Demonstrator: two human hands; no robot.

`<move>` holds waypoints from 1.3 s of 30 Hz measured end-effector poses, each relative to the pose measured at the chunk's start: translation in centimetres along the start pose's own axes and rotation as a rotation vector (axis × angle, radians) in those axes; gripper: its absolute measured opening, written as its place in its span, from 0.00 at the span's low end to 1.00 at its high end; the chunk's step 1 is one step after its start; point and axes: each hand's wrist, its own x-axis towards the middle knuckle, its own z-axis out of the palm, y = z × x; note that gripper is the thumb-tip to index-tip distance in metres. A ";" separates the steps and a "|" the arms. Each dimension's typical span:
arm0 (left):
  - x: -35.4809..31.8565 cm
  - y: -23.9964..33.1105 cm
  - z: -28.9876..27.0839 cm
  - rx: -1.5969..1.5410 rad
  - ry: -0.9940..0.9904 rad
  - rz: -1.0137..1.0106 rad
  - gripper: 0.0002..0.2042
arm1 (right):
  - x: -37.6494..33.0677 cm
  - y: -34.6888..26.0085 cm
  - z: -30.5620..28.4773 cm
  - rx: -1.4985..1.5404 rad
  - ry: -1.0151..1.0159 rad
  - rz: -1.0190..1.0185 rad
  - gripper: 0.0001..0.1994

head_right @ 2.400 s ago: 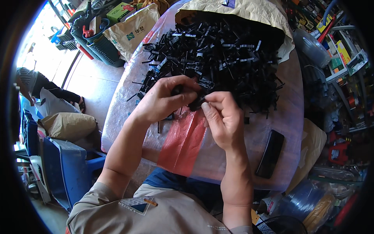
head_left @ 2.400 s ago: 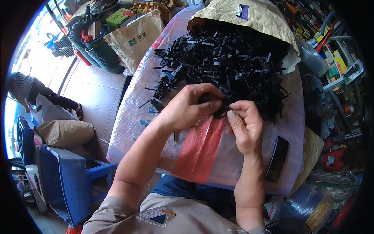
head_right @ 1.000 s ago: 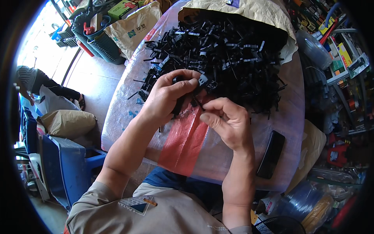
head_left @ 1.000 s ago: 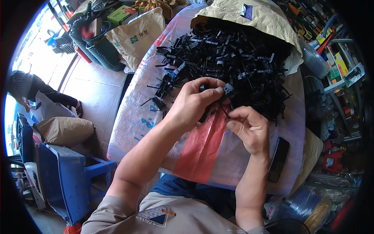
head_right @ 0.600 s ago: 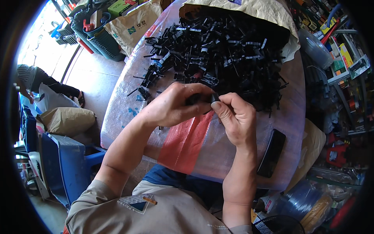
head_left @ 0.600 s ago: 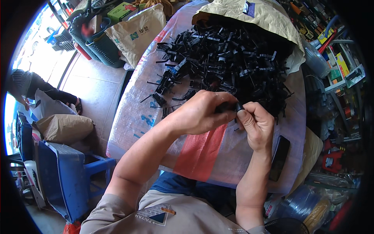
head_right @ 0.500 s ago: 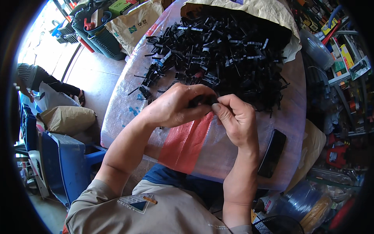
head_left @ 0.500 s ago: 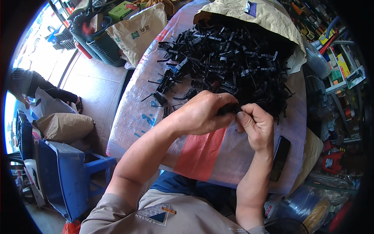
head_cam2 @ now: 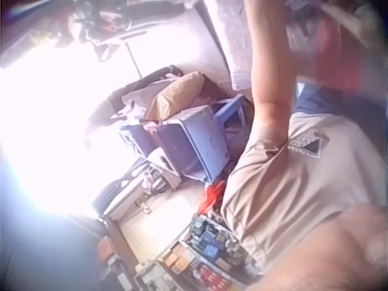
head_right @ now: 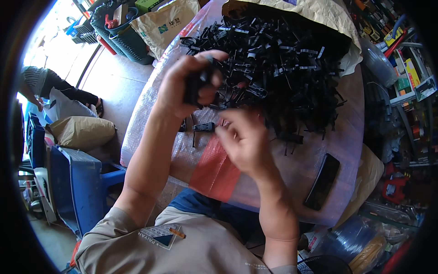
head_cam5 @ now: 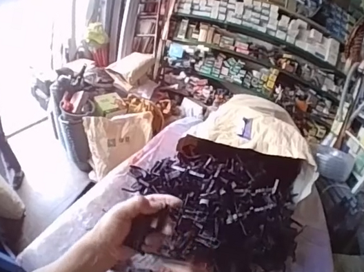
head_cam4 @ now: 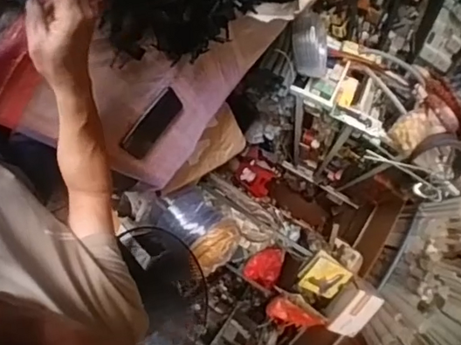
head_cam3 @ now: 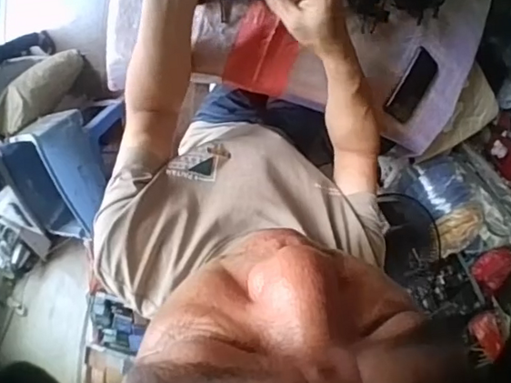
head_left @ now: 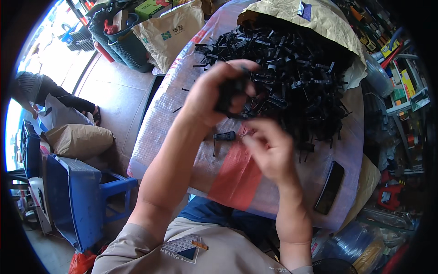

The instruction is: Sorting and inspecting small black plastic components on a table.

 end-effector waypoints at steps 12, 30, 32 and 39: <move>-1.1 5.5 -3.5 0.261 0.749 0.687 0.14 | 0.4 -0.3 -0.3 -0.188 0.069 -0.286 0.09; -1.0 -0.8 2.0 1.310 -0.353 0.419 0.18 | 1.2 -0.2 -2.2 0.563 0.401 0.186 0.07; -0.9 -1.2 2.4 1.329 -0.364 0.439 0.17 | 1.2 -0.2 -2.5 0.561 0.418 0.182 0.07; -0.8 -4.2 4.4 1.417 -0.310 0.711 0.10 | 0.9 -0.2 -3.3 0.682 0.341 0.160 0.06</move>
